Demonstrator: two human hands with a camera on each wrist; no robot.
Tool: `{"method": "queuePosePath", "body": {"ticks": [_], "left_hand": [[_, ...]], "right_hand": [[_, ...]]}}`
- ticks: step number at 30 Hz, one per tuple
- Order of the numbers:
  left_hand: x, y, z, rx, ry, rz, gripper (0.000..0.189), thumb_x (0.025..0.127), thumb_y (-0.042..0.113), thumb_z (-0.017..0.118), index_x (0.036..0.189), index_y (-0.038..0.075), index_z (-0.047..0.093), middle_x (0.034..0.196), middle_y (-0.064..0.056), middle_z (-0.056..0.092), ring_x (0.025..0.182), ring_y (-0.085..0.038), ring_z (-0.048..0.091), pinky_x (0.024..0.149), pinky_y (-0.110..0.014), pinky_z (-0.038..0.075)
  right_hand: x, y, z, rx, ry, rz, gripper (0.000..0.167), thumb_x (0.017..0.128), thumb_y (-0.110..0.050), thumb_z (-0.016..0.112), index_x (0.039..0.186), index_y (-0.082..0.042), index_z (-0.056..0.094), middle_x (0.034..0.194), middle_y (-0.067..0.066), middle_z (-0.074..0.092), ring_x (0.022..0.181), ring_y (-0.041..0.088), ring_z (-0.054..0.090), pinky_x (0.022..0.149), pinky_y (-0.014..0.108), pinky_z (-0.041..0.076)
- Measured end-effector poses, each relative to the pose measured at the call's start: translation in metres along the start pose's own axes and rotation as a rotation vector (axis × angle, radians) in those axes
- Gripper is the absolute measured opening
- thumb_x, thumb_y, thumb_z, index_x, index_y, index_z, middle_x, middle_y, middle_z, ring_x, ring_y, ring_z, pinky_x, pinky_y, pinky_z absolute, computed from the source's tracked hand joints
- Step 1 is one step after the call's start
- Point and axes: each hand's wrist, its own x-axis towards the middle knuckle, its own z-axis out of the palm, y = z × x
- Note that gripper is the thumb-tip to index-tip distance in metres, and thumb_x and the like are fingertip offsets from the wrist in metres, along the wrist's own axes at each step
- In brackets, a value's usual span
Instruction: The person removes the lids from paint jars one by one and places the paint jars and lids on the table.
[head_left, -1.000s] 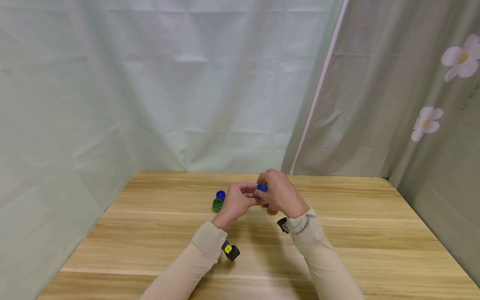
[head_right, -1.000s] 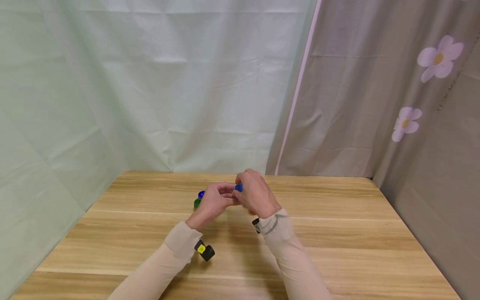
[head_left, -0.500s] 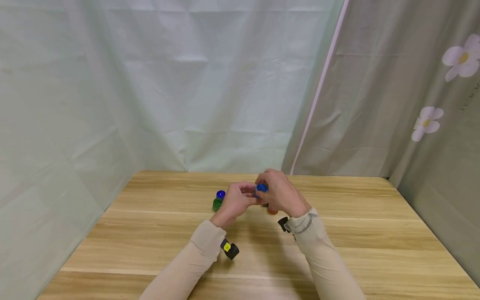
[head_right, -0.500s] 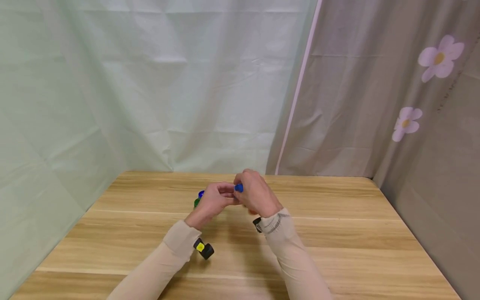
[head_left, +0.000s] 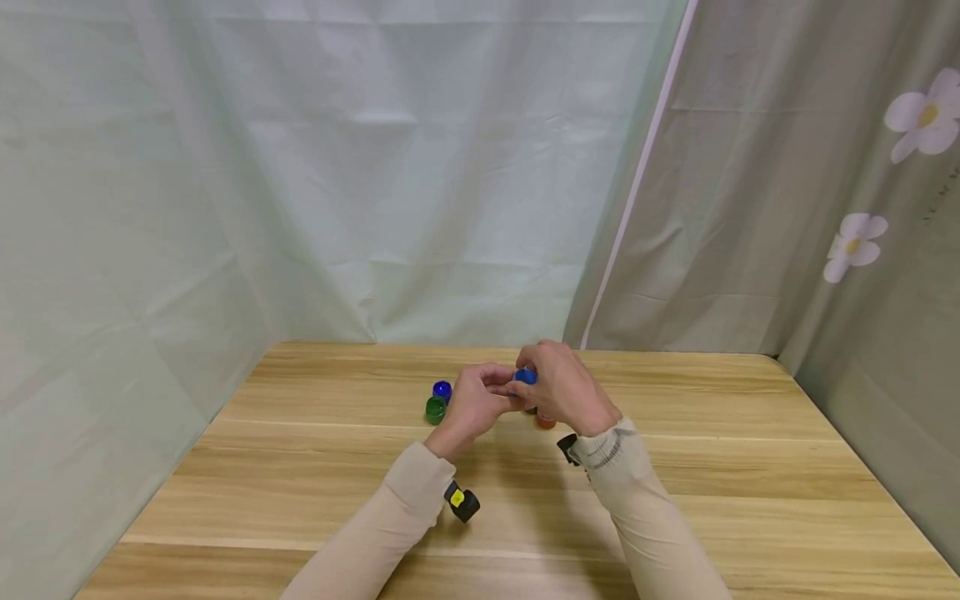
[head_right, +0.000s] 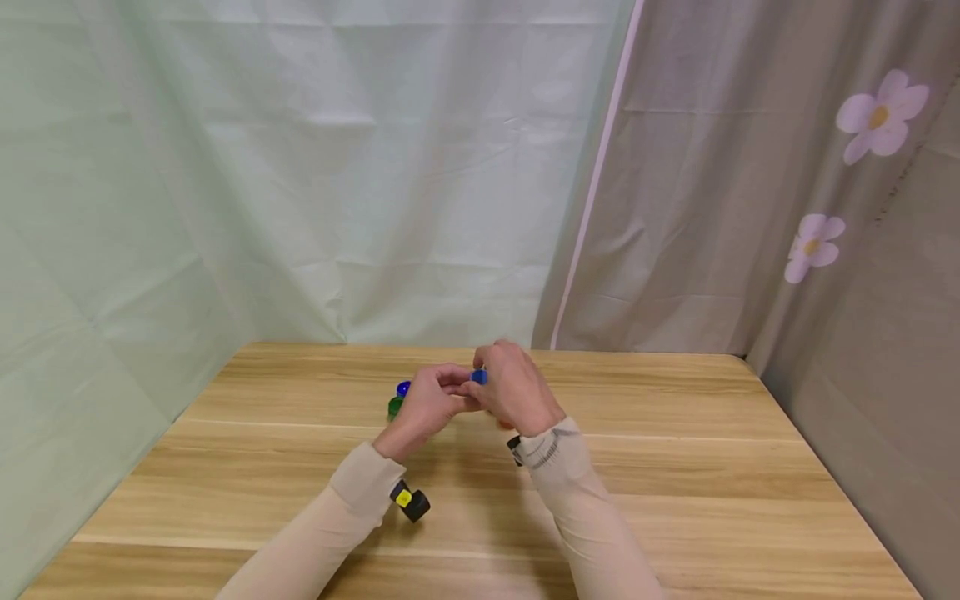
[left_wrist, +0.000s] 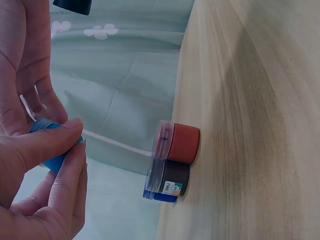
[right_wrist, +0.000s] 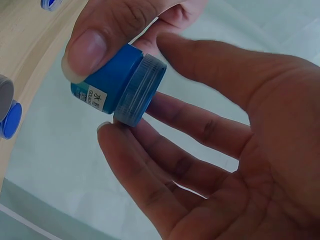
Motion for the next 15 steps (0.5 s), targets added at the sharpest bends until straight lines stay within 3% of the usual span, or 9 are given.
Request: {"method": "queuePosePath", "body": {"ticks": [7,15], "left_hand": [[0.0003,-0.0015,-0.0004,0.000,-0.015,0.006,0.029,0.083,0.003,0.083,0.110,0.004,0.073,0.110,-0.011,0.073,0.094,-0.015,0.073,0.083,-0.031,0.062],[-0.0011,-0.0002,-0.0011,-0.005,-0.025,-0.002,0.029,0.084,0.001,0.081,0.111,0.005,0.073,0.111,-0.011,0.074,0.096,-0.018,0.074,0.085,-0.033,0.062]], "right_hand": [[-0.0012,-0.0019,0.0000,0.000,-0.014,-0.020,0.014,0.092,-0.014,0.076,0.103,-0.005,0.075,0.098,0.006,0.067,0.086,0.019,0.065,0.080,0.037,0.061],[-0.0014,-0.0010,-0.0015,0.012,-0.028,-0.057,0.018,0.089,-0.005,0.073,0.106,-0.004,0.075,0.098,0.006,0.066,0.085,0.019,0.062,0.080,0.036,0.059]]}}
